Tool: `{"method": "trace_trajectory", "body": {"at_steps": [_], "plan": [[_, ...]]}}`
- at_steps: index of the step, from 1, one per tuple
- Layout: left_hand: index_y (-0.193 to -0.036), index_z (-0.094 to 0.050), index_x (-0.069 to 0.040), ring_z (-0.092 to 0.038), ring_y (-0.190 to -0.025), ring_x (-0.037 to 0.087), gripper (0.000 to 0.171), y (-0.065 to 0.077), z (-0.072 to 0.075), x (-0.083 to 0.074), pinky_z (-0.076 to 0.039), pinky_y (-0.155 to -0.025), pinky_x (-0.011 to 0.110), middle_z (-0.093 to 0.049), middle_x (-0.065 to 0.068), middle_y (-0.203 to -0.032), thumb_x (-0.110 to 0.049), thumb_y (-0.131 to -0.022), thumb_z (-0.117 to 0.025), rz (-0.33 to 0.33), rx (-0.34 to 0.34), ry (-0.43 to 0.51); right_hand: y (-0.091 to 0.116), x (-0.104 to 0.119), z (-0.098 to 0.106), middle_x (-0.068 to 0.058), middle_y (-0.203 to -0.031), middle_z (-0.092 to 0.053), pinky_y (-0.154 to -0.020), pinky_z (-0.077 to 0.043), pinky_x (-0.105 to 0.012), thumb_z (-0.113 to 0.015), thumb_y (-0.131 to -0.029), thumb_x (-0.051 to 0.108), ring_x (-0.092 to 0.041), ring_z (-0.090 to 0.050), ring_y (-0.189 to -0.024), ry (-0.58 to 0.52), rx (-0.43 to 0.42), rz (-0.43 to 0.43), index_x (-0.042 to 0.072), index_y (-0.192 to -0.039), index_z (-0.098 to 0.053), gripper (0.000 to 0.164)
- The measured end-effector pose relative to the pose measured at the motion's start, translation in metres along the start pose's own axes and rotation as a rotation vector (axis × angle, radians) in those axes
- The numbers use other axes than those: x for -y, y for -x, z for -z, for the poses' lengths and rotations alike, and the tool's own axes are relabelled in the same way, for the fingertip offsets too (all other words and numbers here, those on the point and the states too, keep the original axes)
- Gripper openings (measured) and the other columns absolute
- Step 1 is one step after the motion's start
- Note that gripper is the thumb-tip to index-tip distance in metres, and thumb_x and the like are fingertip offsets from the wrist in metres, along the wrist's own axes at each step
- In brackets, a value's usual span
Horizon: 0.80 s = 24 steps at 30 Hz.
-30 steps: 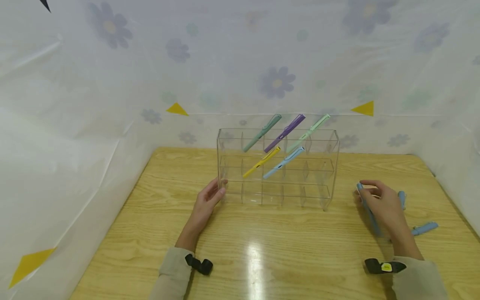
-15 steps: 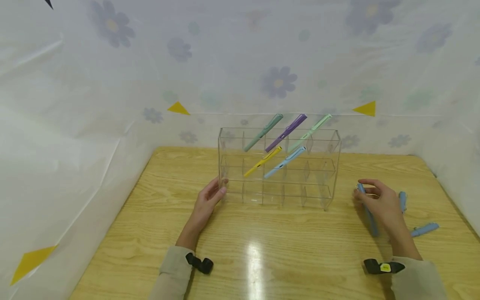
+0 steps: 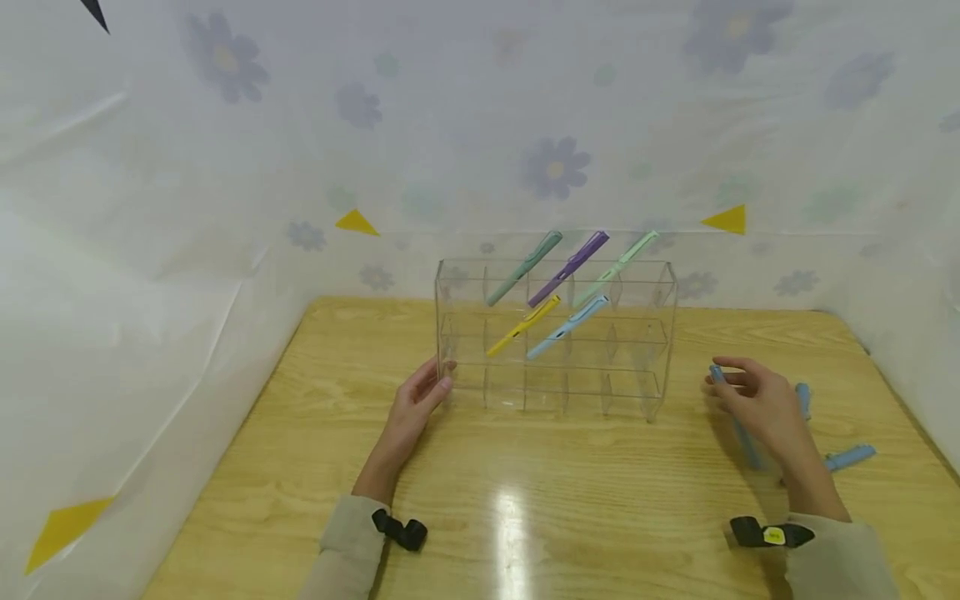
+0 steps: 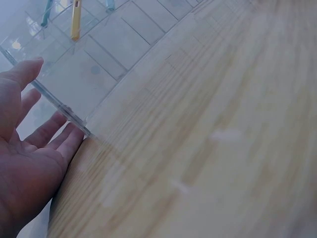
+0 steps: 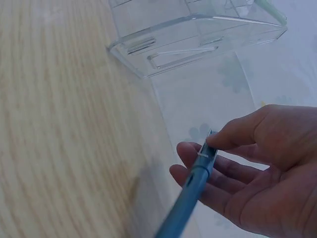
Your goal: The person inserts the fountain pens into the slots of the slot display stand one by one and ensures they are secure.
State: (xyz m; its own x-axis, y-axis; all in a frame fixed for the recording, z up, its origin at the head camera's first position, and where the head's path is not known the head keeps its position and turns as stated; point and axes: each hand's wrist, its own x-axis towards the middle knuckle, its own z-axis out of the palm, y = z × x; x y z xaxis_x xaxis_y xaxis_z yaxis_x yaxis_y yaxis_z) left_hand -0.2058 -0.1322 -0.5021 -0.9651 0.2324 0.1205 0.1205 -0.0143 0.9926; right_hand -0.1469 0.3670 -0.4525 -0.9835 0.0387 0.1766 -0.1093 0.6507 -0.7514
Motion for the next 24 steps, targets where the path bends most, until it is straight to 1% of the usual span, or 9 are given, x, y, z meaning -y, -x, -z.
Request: {"method": "trace_trajectory", "body": {"at_steps": [3,4,7,10,13,18,24], "plan": [[-0.154,-0.047,-0.012,-0.047,-0.141,0.027,0.05,0.001,-0.001,0.0,-0.044,-0.108,0.032,-0.054,0.014,-0.149,-0.022,-0.106,-0.06,0.005,-0.007,0.002,0.001,0.006,0.004,-0.033,-0.122,-0.065,-0.069,-0.055,-0.017,-0.059,-0.106,0.014,0.012,-0.063,-0.089,-0.056,0.002,0.016,-0.006,-0.147,-0.047,0.047],[-0.154,-0.047,-0.012,-0.047,-0.141,0.026,0.05,0.002,-0.001,0.0,-0.044,-0.107,0.031,-0.055,0.014,-0.149,-0.022,-0.106,-0.06,0.007,-0.009,-0.001,0.001,0.008,0.005,-0.028,-0.122,-0.066,-0.07,-0.056,-0.017,-0.059,-0.106,0.015,0.011,-0.064,-0.09,-0.079,-0.003,0.015,-0.005,-0.148,-0.047,0.048],[-0.154,-0.046,-0.01,-0.047,-0.141,0.027,0.051,0.001,-0.001,0.0,-0.045,-0.106,0.03,-0.055,0.014,-0.148,-0.022,-0.107,-0.06,0.0,-0.005,-0.001,0.002,0.017,0.009,-0.009,-0.121,-0.067,-0.069,-0.059,-0.024,-0.062,-0.105,0.017,0.004,-0.07,-0.09,-0.144,-0.029,0.01,0.0,-0.149,-0.048,0.049],[-0.155,-0.045,-0.007,-0.046,-0.142,0.029,0.052,0.0,0.0,0.001,-0.045,-0.106,0.029,-0.054,0.016,-0.149,-0.021,-0.107,-0.059,-0.006,0.002,-0.001,0.003,0.025,0.012,0.01,-0.115,-0.067,-0.067,-0.06,-0.028,-0.065,-0.103,0.019,0.002,-0.072,-0.086,-0.182,-0.076,-0.002,0.006,-0.148,-0.052,0.048],[-0.155,-0.046,-0.009,-0.047,-0.141,0.028,0.052,0.0,0.001,0.0,-0.045,-0.105,0.029,-0.055,0.014,-0.149,-0.022,-0.106,-0.06,-0.004,0.0,-0.003,0.003,0.033,0.013,0.016,-0.11,-0.069,-0.067,-0.06,-0.029,-0.066,-0.102,0.016,-0.001,-0.073,-0.085,-0.216,-0.118,0.016,0.006,-0.145,-0.055,0.046],[-0.154,-0.048,-0.013,-0.047,-0.141,0.026,0.05,0.0,0.001,0.001,-0.044,-0.107,0.03,-0.055,0.013,-0.148,-0.024,-0.106,-0.06,0.003,-0.003,-0.003,0.004,0.043,0.014,0.011,-0.109,-0.074,-0.065,-0.059,-0.029,-0.066,-0.101,0.008,-0.006,-0.075,-0.084,-0.282,-0.178,0.082,0.002,-0.142,-0.057,0.042],[-0.153,-0.048,-0.012,-0.047,-0.141,0.026,0.051,0.0,0.001,0.001,-0.044,-0.107,0.029,-0.055,0.014,-0.149,-0.025,-0.106,-0.061,-0.001,-0.005,-0.001,0.003,0.059,0.013,-0.003,-0.107,-0.078,-0.064,-0.058,-0.029,-0.067,-0.096,-0.005,-0.01,-0.075,-0.091,-0.533,-0.234,0.16,-0.006,-0.135,-0.06,0.04]]}}
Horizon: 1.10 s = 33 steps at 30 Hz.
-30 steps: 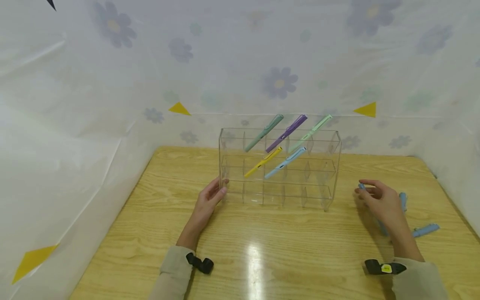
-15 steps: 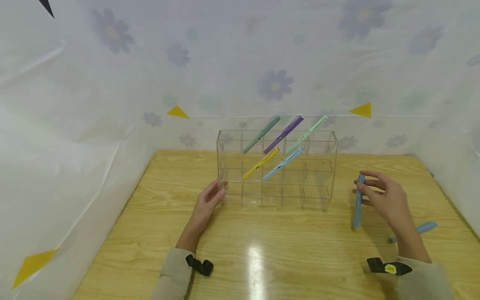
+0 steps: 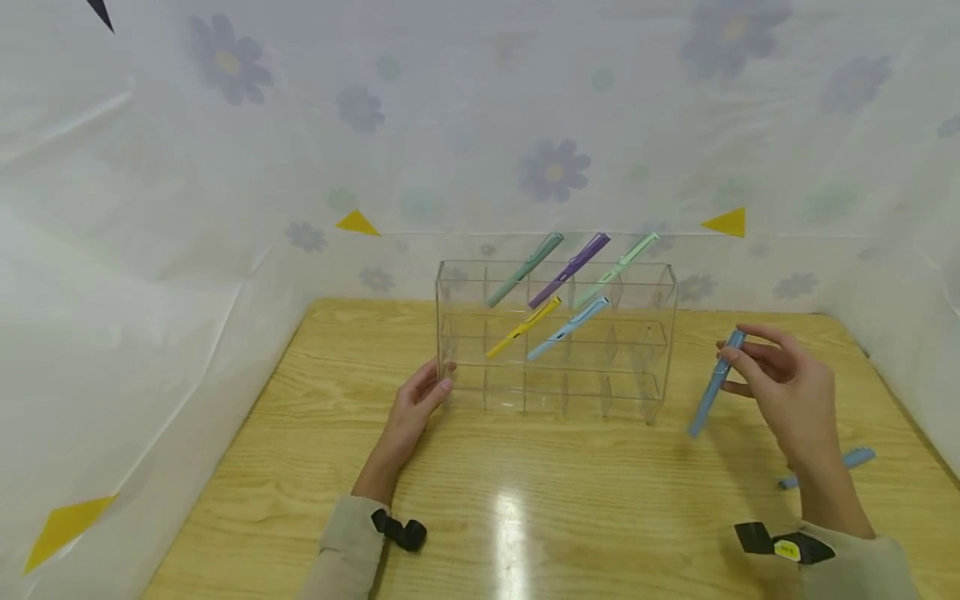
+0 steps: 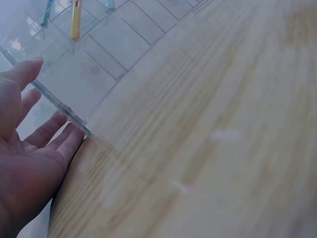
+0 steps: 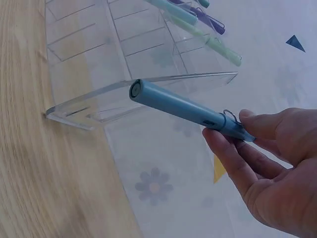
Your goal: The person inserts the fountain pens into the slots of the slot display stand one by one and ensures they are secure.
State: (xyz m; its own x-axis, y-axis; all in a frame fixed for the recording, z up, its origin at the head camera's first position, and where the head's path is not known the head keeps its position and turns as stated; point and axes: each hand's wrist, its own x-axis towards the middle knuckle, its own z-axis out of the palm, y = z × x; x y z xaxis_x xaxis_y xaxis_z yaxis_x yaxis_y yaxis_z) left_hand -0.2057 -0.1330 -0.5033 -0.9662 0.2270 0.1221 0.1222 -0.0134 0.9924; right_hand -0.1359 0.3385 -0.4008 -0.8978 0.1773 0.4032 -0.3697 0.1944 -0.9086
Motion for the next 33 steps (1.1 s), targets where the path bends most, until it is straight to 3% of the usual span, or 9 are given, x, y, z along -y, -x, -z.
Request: {"method": "trace_trajectory", "body": {"at_steps": [7,14,25,33], "plan": [[-0.154,-0.047,-0.011,-0.047,-0.141,0.026,0.052,-0.001,-0.002,0.0,-0.044,-0.107,0.03,-0.055,0.013,-0.148,-0.025,-0.106,-0.06,-0.007,-0.002,-0.009,-0.001,0.016,-0.012,-0.012,-0.105,-0.077,-0.066,-0.059,-0.031,-0.067,-0.092,-0.013,-0.017,-0.076,-0.089,-0.154,-0.079,0.031,-0.013,-0.131,-0.06,0.039],[-0.154,-0.047,-0.01,-0.048,-0.14,0.024,0.053,0.0,-0.001,0.001,-0.044,-0.107,0.031,-0.056,0.012,-0.148,-0.025,-0.106,-0.061,0.008,-0.013,-0.023,-0.004,0.017,-0.021,-0.017,-0.098,-0.077,-0.066,-0.059,-0.034,-0.067,-0.089,-0.017,-0.022,-0.076,-0.088,-0.288,-0.167,0.059,-0.016,-0.127,-0.059,0.039],[-0.153,-0.049,-0.013,-0.049,-0.139,0.027,0.051,0.002,0.0,-0.002,-0.045,-0.104,0.026,-0.056,0.013,-0.148,-0.025,-0.106,-0.061,0.0,-0.013,-0.031,-0.018,0.023,-0.042,-0.02,-0.094,-0.073,-0.068,-0.059,-0.035,-0.071,-0.09,-0.01,-0.026,-0.076,-0.093,-0.391,-0.29,0.179,-0.014,-0.124,-0.059,0.036],[-0.154,-0.049,-0.016,-0.049,-0.139,0.026,0.051,0.002,-0.002,-0.001,-0.045,-0.104,0.026,-0.056,0.01,-0.148,-0.026,-0.106,-0.061,0.009,-0.01,-0.036,-0.037,0.027,-0.062,-0.025,-0.098,-0.071,-0.068,-0.06,-0.034,-0.072,-0.088,-0.013,-0.028,-0.075,-0.089,-0.447,-0.302,0.269,-0.018,-0.12,-0.057,0.036]]}}
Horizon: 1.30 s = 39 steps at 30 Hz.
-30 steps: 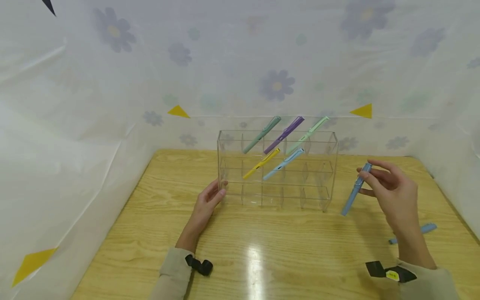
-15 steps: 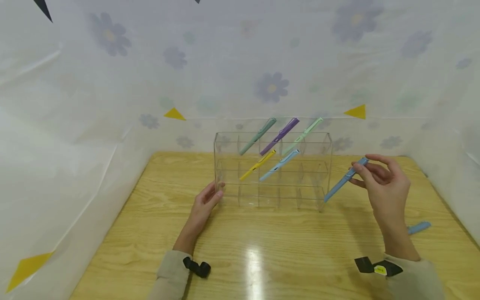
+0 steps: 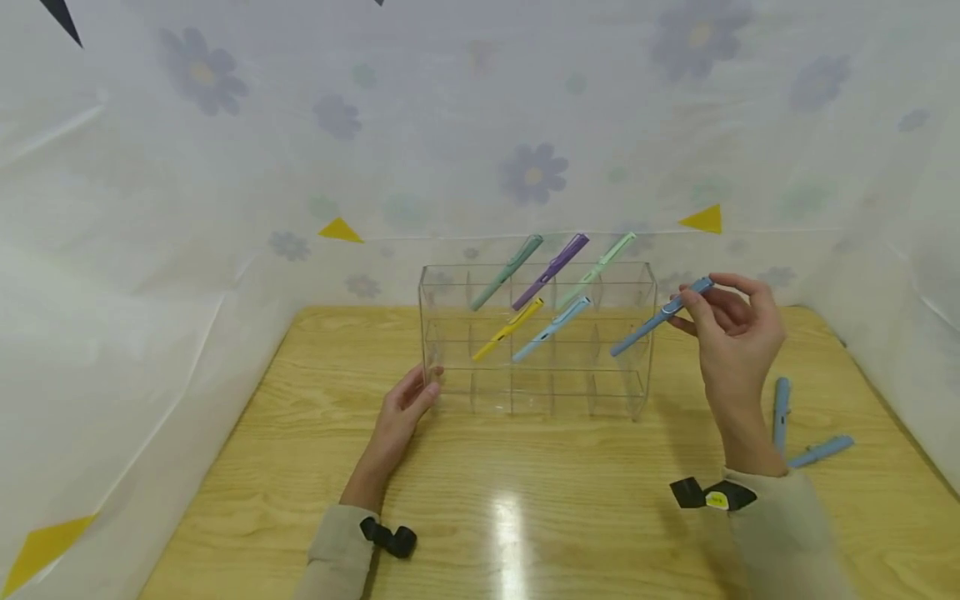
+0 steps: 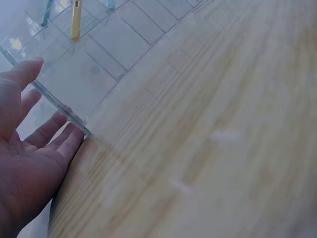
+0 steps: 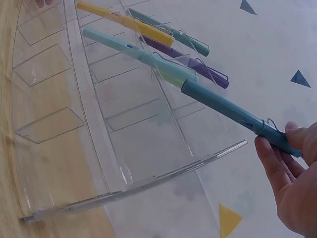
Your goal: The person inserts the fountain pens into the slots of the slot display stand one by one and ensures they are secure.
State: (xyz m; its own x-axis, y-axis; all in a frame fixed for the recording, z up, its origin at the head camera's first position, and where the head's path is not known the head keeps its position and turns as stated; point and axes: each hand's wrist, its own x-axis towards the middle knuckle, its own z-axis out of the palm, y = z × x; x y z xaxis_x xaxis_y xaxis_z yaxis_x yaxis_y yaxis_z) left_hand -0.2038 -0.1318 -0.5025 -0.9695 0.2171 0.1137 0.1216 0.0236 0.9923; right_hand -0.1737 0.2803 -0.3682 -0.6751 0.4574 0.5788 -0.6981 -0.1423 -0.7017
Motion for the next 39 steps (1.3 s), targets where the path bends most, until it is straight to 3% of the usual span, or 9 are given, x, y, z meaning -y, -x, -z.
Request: {"method": "trace_trajectory", "body": {"at_steps": [6,13,26,31,39], "plan": [[-0.153,-0.049,-0.016,-0.048,-0.14,0.027,0.05,0.001,0.002,0.0,-0.044,-0.105,0.026,-0.055,0.011,-0.148,-0.025,-0.106,-0.061,0.001,0.005,0.01,-0.007,-0.012,-0.014,-0.026,-0.099,-0.07,-0.071,-0.06,-0.034,-0.075,-0.086,-0.01,-0.026,-0.075,-0.086,0.038,-0.029,0.037,-0.016,-0.117,-0.06,0.035],[-0.154,-0.048,-0.015,-0.048,-0.14,0.026,0.05,0.002,0.002,-0.001,-0.044,-0.105,0.025,-0.055,0.012,-0.149,-0.024,-0.106,-0.061,0.005,-0.004,0.017,-0.001,-0.021,-0.032,-0.018,-0.096,-0.069,-0.069,-0.059,-0.032,-0.077,-0.086,-0.01,-0.019,-0.075,-0.081,0.158,0.017,0.047,-0.015,-0.114,-0.063,0.031],[-0.154,-0.047,-0.011,-0.048,-0.14,0.027,0.052,-0.002,0.0,0.002,-0.045,-0.105,0.027,-0.055,0.012,-0.149,-0.024,-0.105,-0.062,-0.006,0.004,0.022,0.012,-0.033,-0.039,-0.017,-0.092,-0.073,-0.068,-0.059,-0.034,-0.076,-0.087,-0.008,-0.019,-0.077,-0.076,0.149,0.045,-0.021,-0.02,-0.107,-0.061,0.028],[-0.155,-0.045,-0.007,-0.047,-0.141,0.029,0.054,-0.002,-0.001,0.001,-0.044,-0.106,0.027,-0.053,0.015,-0.15,-0.023,-0.106,-0.061,-0.001,0.012,0.029,0.017,-0.039,-0.039,-0.017,-0.093,-0.072,-0.068,-0.059,-0.032,-0.075,-0.089,-0.007,-0.017,-0.076,-0.076,0.233,0.079,-0.03,-0.019,-0.108,-0.062,0.025],[-0.155,-0.047,-0.012,-0.048,-0.14,0.028,0.054,-0.001,0.0,0.003,-0.045,-0.105,0.027,-0.054,0.014,-0.149,-0.024,-0.105,-0.062,-0.007,0.0,0.033,0.017,-0.038,-0.037,-0.022,-0.097,-0.073,-0.071,-0.059,-0.026,-0.073,-0.094,0.001,-0.008,-0.075,-0.078,0.453,0.176,-0.024,-0.01,-0.111,-0.069,0.021]]}}
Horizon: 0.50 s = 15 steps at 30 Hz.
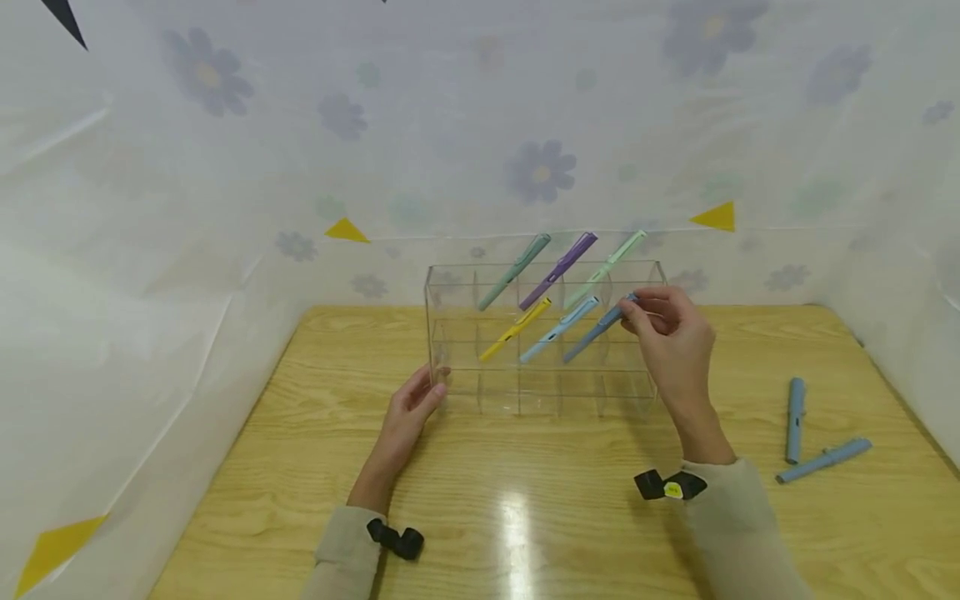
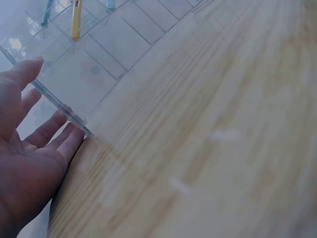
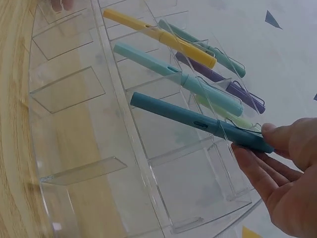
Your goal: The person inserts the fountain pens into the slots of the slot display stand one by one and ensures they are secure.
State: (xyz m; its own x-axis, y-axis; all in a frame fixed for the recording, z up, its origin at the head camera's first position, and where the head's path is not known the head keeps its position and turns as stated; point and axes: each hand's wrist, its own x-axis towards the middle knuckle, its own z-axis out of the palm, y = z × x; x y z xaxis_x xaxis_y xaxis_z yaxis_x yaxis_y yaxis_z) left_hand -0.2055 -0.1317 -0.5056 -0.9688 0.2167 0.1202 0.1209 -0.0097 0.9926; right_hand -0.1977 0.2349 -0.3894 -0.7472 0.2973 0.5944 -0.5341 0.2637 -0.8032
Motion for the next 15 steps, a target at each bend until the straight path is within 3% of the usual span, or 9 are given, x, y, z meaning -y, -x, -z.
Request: {"method": "trace_trajectory", "body": {"at_steps": [7,15], "plan": [[-0.154,-0.047,-0.012,-0.048,-0.14,0.028,0.053,-0.0003,0.0008,-0.0002,-0.045,-0.105,0.026,-0.054,0.012,-0.149,-0.024,-0.105,-0.062,-0.003,-0.009,0.0,0.0005,-0.0015,0.0021,-0.021,-0.092,-0.076,-0.065,-0.054,-0.014,-0.073,-0.096,0.007,0.005,-0.07,-0.073,0.254,0.014,0.043,-0.005,-0.114,-0.07,0.022],[-0.154,-0.047,-0.011,-0.048,-0.14,0.029,0.052,0.0009,0.0,-0.0024,-0.044,-0.105,0.025,-0.054,0.014,-0.149,-0.022,-0.105,-0.062,0.003,0.001,0.001,0.0039,0.0035,0.0071,-0.021,-0.091,-0.076,-0.064,-0.051,-0.008,-0.073,-0.096,0.007,0.012,-0.066,-0.07,0.334,0.014,0.034,-0.004,-0.114,-0.072,0.021]]}}
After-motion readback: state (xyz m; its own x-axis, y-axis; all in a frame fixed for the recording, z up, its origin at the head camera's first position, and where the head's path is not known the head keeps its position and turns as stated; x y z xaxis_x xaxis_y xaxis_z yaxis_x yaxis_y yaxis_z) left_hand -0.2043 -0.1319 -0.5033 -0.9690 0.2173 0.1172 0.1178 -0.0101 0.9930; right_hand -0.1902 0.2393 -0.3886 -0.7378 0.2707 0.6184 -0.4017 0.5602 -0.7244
